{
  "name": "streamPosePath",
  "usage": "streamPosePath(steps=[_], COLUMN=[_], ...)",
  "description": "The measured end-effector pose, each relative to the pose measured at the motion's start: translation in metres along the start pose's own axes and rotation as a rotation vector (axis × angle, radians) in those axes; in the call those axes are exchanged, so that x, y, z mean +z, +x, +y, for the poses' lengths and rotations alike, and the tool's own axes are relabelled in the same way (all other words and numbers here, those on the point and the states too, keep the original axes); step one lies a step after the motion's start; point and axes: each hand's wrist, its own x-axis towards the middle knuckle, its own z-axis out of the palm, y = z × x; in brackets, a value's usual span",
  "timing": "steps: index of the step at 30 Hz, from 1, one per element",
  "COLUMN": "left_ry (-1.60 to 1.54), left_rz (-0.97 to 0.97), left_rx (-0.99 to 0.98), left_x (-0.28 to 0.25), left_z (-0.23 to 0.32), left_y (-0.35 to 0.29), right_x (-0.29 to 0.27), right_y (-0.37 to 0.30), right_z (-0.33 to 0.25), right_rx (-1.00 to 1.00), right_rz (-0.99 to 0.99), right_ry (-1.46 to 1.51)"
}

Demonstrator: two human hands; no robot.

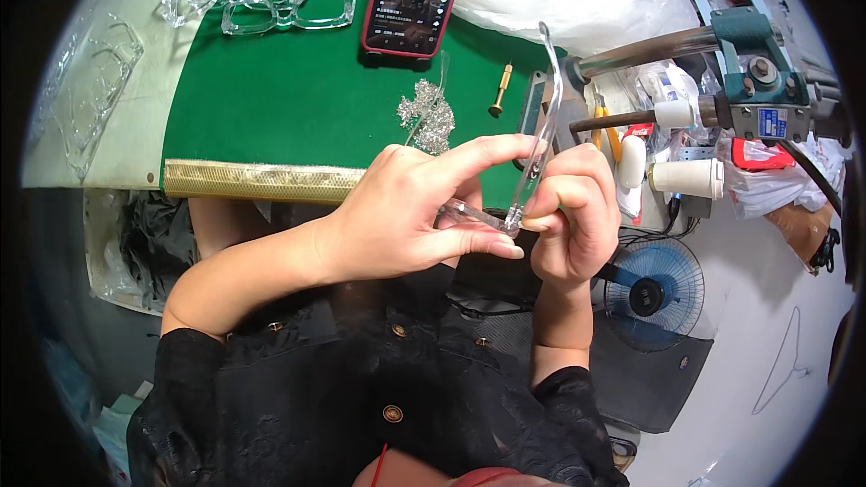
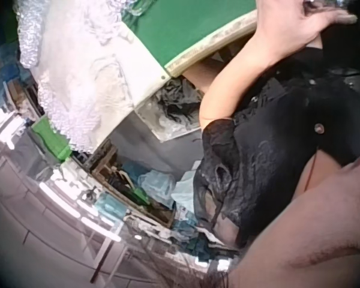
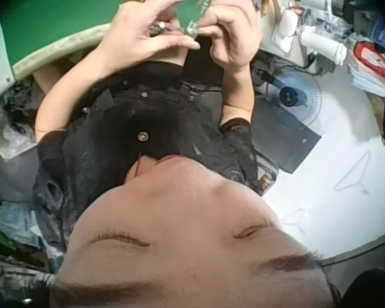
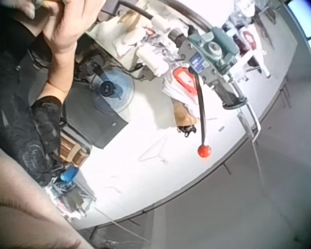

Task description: The person repeatedly picks up clear eyeglass frames and small metal components from a green work surface, inserts the components into the frame arms, and places the frames back on the table. The process is repeated multiple times with different frames.

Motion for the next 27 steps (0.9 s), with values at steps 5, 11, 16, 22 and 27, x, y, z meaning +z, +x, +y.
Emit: streamPosePath(steps=[5, 11, 16, 22, 27], left_ry=[0.105, 0.169, 0.202, 0.258, 0.198], left_rz=[0.022, 0.023, 0.05, 0.085, 0.045], left_rx=[0.057, 0.063, 0.09, 0.129, 0.076], left_x=[0.0014, 0.0003, 0.0005, 0.0015, 0.0016], left_z=[0.0003, 0.002, 0.0029, 0.0033, 0.0035], left_y=[0.0015, 0.0029, 0.0043, 0.0037, 0.0024], right_x=[0.0024, 0.0016, 0.0039, 0.006, 0.0014], right_y=[-0.0053, -0.0036, -0.0032, -0.0039, 0.0016], right_z=[0.0006, 0.003, 0.0059, 0.0045, 0.0068], right_rx=[0.033, 0.062, 0.032, 0.04, -0.08], right_rz=[0.09, 0.087, 0.093, 0.097, 0.029], right_ry=[0.031, 0.096, 0.105, 0.115, 0.028])
